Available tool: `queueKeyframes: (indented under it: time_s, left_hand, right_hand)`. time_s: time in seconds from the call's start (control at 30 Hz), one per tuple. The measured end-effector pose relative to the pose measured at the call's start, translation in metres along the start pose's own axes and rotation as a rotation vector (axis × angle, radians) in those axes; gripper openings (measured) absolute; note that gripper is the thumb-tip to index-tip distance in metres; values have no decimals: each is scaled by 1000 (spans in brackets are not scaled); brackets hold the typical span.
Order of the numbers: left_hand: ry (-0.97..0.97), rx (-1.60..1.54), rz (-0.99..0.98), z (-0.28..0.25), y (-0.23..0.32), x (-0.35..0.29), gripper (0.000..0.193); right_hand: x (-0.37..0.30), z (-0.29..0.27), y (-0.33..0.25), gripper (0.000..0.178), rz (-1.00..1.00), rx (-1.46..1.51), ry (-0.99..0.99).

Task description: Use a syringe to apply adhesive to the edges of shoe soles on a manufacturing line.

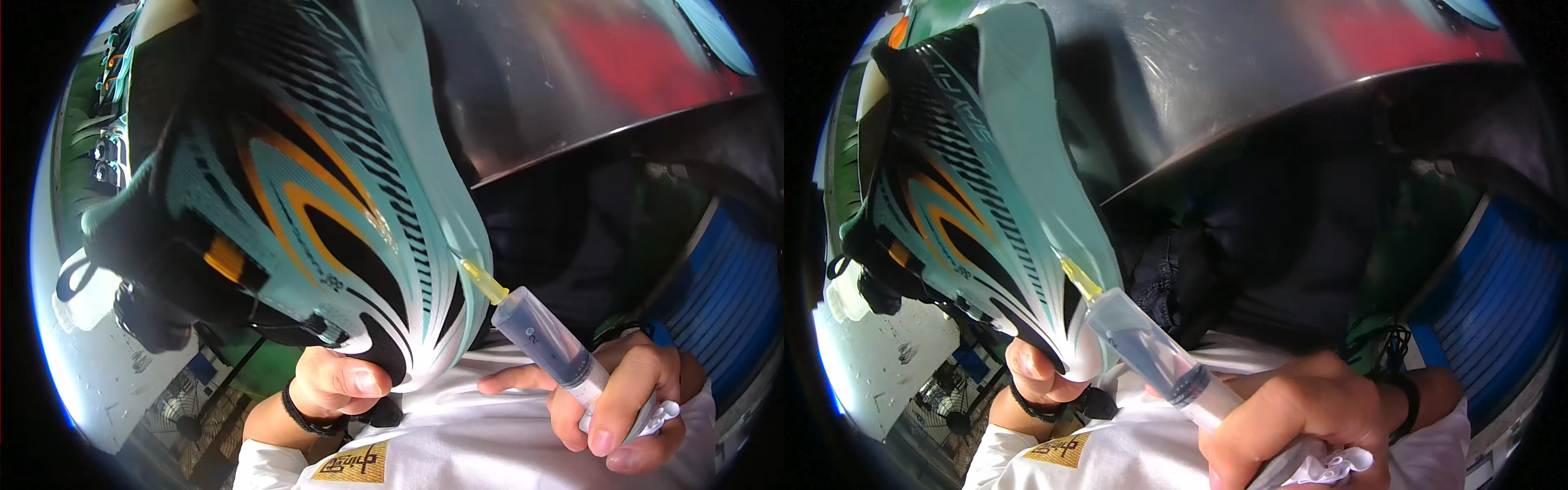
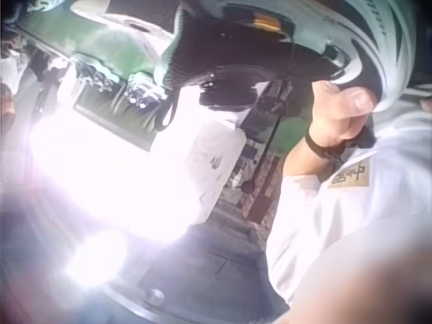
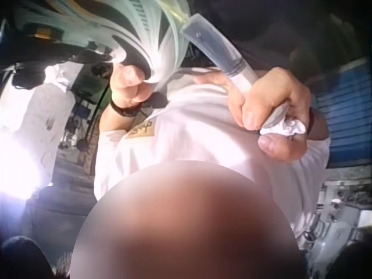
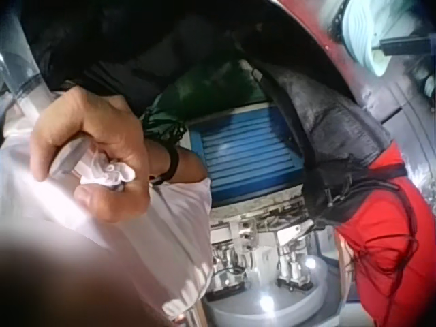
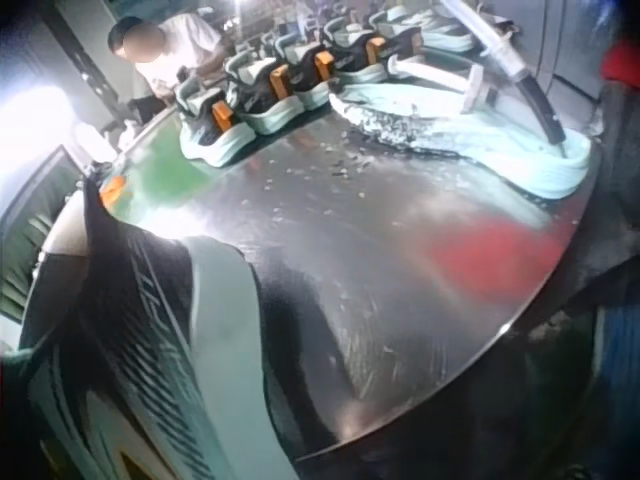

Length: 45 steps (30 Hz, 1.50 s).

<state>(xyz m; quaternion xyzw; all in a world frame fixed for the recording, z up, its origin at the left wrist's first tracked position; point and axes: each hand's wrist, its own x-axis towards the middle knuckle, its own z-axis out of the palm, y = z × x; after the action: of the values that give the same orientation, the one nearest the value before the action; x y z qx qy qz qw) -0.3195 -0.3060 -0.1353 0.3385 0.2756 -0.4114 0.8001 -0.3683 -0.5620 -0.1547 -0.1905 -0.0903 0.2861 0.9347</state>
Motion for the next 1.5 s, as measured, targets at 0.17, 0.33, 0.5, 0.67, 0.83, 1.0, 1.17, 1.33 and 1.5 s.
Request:
queueKeyframes:
  time_s: [0.17, 0.33, 0.5, 0.67, 0.83, 1.0, 1.17, 1.33, 1.5]
  left_hand:
    - [79, -8, -25, 17, -5, 4, 73]
    - [-139, -4, 24, 24, -9, 21, 74]
    - [-105, 74, -21, 34, -13, 33, 79]
    - [-344, -65, 71, 52, -25, 60, 75]
    - [-372, -91, 25, 76, -22, 67, 71]
    - [-440, -134, -20, 95, -20, 85, 68]
    - [-540, -215, -3, 109, -24, 103, 67]
    - [-465, -190, 12, 125, -23, 112, 67]
    - [-477, -171, 65, 138, -21, 118, 66]
  right_hand:
    - [-10, 8, -3, 35, 11, -83, -12]
    - [-16, 19, -1, 23, -175, -220, 137]
    - [-28, 24, -7, 23, -206, -279, 122]
    - [-36, 35, -18, 20, -227, -300, 148]
    - [-37, 39, -23, 20, -306, -338, 234]
    - [-41, 33, -22, 23, -362, -331, 219]
    - [-41, 32, -22, 24, -392, -321, 249]
    - [-36, 31, -26, 23, -432, -246, 313]
    - [-38, 28, -32, 21, -367, -270, 249]
